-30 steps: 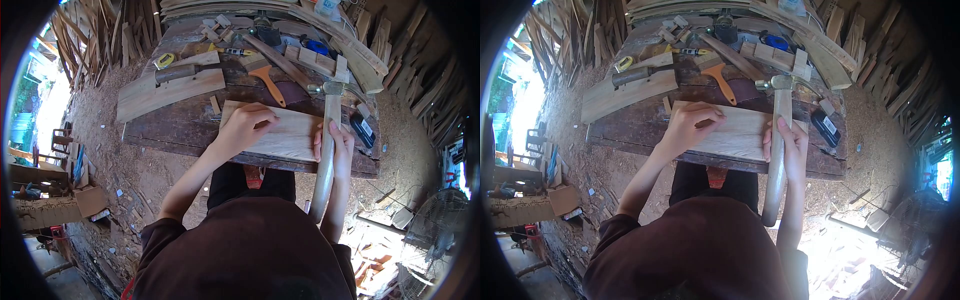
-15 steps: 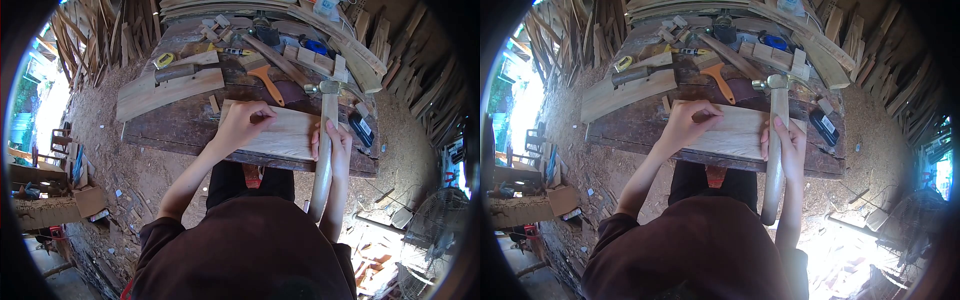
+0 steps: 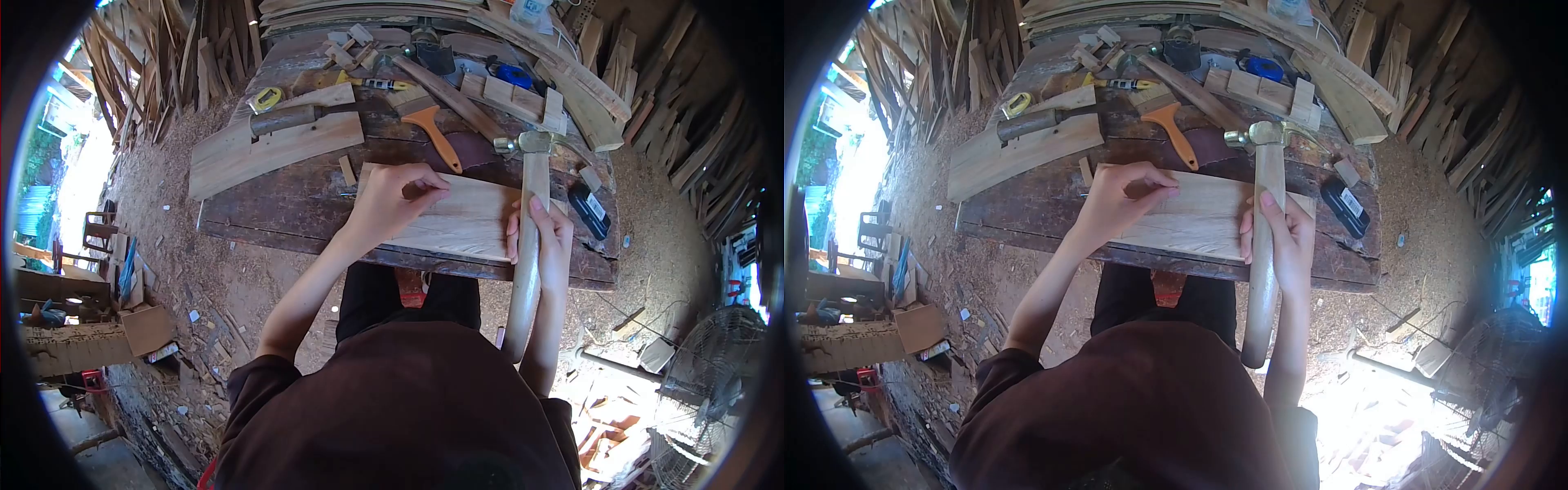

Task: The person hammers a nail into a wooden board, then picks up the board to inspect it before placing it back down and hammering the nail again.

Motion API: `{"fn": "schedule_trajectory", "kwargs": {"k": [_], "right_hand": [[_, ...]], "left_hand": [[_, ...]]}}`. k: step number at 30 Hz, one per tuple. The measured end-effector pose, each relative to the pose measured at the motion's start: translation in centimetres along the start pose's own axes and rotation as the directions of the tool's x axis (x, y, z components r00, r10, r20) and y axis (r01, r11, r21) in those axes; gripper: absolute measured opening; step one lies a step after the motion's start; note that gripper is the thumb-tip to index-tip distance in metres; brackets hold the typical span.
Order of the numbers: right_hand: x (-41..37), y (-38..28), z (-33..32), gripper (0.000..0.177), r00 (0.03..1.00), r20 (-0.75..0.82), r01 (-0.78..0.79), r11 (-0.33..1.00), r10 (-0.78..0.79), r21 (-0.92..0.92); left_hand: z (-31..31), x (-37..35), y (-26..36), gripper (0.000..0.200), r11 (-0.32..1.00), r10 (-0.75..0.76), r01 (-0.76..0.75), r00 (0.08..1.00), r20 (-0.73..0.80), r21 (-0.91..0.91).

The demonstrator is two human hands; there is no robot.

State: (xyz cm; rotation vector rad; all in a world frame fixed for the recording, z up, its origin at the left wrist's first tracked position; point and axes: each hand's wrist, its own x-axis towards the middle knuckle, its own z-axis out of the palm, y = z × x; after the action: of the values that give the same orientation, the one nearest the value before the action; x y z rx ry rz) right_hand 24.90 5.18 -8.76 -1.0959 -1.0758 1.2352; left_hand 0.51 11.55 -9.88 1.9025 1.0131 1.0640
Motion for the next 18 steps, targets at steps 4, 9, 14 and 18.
{"fn": "schedule_trajectory", "kwargs": {"k": [4,9,14,18], "right_hand": [[0.01,0.13,0.09,0.038,1.000,-0.008,0.018,0.999,-0.018,-0.030],[-0.01,0.11,0.11,0.038,1.000,-0.014,0.009,1.000,-0.009,-0.024],[-0.01,0.13,0.07,0.037,1.000,-0.011,0.009,0.999,-0.010,-0.030],[-0.01,0.12,0.09,0.037,1.000,-0.011,0.008,0.999,-0.008,-0.032]], "left_hand": [[0.01,0.07,0.13,0.007,0.994,0.106,-0.106,0.994,0.003,0.027],[0.12,0.04,-0.02,0.007,0.995,0.097,-0.097,0.995,-0.008,0.033],[0.04,0.07,0.24,0.007,0.997,0.080,-0.080,0.997,0.002,0.009],[0.08,0.07,0.13,0.007,0.997,0.078,-0.078,0.997,0.001,0.001]]}}
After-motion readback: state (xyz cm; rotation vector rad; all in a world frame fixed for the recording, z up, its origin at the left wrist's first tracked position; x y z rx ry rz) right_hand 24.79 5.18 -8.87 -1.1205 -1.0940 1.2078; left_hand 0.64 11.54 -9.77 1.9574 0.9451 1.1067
